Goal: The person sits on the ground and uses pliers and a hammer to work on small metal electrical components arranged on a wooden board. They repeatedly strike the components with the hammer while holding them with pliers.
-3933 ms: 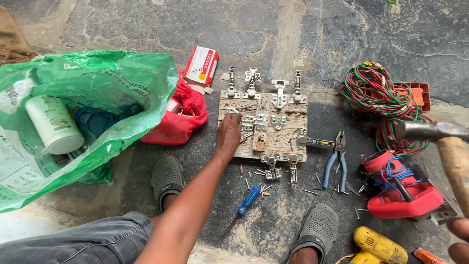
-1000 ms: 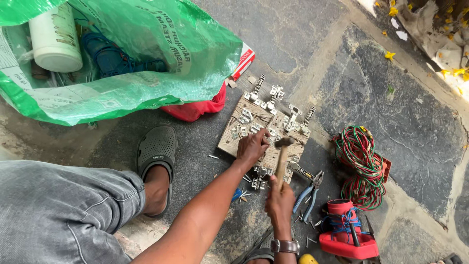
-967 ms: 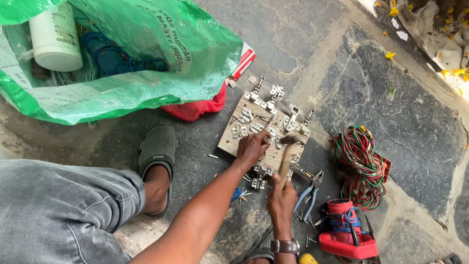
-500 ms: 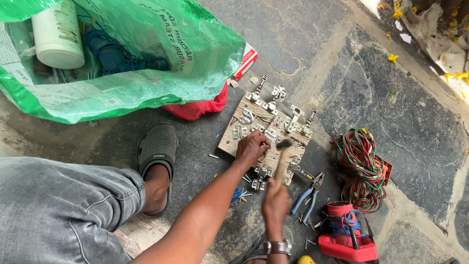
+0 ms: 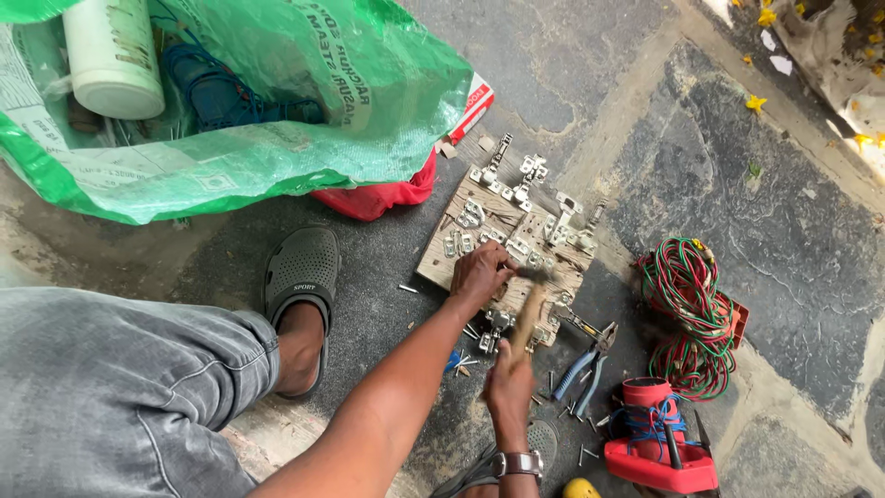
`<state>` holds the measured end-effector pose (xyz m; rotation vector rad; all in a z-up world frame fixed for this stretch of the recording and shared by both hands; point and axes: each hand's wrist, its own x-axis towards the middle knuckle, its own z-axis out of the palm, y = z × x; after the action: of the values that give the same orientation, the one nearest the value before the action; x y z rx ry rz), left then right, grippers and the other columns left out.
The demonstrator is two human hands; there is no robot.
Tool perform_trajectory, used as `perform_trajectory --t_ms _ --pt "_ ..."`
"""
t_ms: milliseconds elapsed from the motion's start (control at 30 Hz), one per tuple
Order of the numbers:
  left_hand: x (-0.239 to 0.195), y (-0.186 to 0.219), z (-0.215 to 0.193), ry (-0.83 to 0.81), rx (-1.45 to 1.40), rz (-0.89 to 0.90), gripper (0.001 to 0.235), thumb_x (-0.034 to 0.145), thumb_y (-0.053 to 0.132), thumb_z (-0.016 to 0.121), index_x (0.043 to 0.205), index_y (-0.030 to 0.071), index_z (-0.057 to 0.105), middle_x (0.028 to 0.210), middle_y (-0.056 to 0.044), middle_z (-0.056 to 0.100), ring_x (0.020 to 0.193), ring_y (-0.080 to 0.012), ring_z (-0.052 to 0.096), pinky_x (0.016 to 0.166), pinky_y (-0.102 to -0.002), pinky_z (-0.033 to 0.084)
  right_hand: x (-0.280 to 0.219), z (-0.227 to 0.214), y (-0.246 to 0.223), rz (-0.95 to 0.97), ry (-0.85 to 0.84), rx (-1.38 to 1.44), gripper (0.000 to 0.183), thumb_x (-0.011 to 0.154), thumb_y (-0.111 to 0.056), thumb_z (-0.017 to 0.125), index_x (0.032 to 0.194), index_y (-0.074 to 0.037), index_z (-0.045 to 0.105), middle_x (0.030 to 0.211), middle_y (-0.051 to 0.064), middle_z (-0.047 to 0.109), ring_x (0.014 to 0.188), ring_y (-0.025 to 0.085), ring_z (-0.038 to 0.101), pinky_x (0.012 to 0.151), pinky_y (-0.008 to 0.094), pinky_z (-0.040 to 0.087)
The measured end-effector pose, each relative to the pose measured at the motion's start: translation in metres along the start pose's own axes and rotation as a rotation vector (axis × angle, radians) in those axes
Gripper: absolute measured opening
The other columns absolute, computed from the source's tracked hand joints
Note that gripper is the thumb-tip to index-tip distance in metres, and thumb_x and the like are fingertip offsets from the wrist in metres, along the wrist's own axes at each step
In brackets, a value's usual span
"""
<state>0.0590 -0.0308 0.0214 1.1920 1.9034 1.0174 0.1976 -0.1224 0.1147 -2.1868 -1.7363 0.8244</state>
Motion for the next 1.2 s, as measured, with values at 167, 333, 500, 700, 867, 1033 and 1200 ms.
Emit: perform_trajectory --t_ms 167,333,500,700,867,1033,1200 --pt "-0.004 0.001 -0.003 0.075 -0.086 0.072 0.013 0.079 0.021 0.085 0.087 0.016 0.076 0.098 0.001 0.07 0.09 -0.0211 0.07 0.076 -0.038 0.055 -0.002 -0.031 -0.013 0.094 0.119 0.097 0.042 0.106 -0.04 0.056 0.094 -0.001 0.061 0.067 0.015 0.061 0.056 0.022 0.055 0.053 0.046 0.048" --pt "-0.006 -0.007 -0.005 0.073 -0.037 0.067 0.015 0.078 0.022 0.085 0.088 0.016 0.076 0.096 0.0 0.069 0.089 -0.0224 0.069 0.076 -0.038 0.055 -0.004 -0.042 -0.033 -0.444 0.455 0.585 0.033 0.111 -0.027 0.057 0.115 0.003 0.046 0.09 0.014 0.057 0.073 0.022 0.056 0.064 0.041 0.051" --pt "0.002 -0.003 0.001 -0.005 -0.012 0.003 0.012 0.079 0.023 0.083 0.087 0.019 0.076 0.1 0.004 0.07 0.088 -0.0183 0.07 0.076 -0.034 0.056 -0.007 0.003 0.003 -0.423 0.28 0.109 0.036 0.1 -0.021 0.054 0.121 0.007 0.046 0.087 0.018 0.064 0.068 0.028 0.067 0.062 0.048 0.051" --pt "-0.001 -0.004 0.0 0.001 -0.013 -0.02 0.014 0.078 0.024 0.086 0.087 0.018 0.076 0.101 0.004 0.071 0.089 -0.0178 0.07 0.077 -0.034 0.055 0.004 -0.019 0.006 0.08 0.103 0.03 0.037 0.104 -0.038 0.056 0.097 -0.004 0.066 0.068 0.01 0.06 0.058 0.024 0.056 0.055 0.047 0.049" --pt "-0.002 -0.005 -0.002 0.02 0.012 0.009 0.013 0.079 0.023 0.085 0.087 0.018 0.076 0.099 0.004 0.072 0.089 -0.017 0.07 0.077 -0.033 0.056 0.006 -0.05 -0.033 -0.35 0.428 0.685 0.036 0.109 -0.033 0.057 0.11 0.0 0.045 0.077 0.005 0.057 0.062 0.014 0.056 0.054 0.035 0.049" --pt "-0.003 -0.002 -0.002 0.011 -0.034 0.013 0.016 0.079 0.023 0.087 0.089 0.017 0.077 0.1 0.004 0.07 0.089 -0.0169 0.071 0.077 -0.033 0.056 -0.009 -0.012 -0.014 -0.571 0.435 0.2 0.028 0.117 -0.027 0.048 0.126 0.0 0.047 0.093 0.013 0.065 0.08 0.023 0.064 0.068 0.043 0.051" --pt "0.0 -0.005 -0.009 -0.103 -0.133 -0.032 0.046 0.07 0.017 0.087 0.113 0.023 0.072 0.098 0.003 0.066 0.088 -0.0158 0.069 0.078 -0.032 0.058 -0.014 -0.002 0.001 0.043 0.028 -0.139 0.034 0.102 -0.037 0.058 0.095 -0.005 0.062 0.064 0.007 0.062 0.052 0.023 0.06 0.049 0.043 0.048"
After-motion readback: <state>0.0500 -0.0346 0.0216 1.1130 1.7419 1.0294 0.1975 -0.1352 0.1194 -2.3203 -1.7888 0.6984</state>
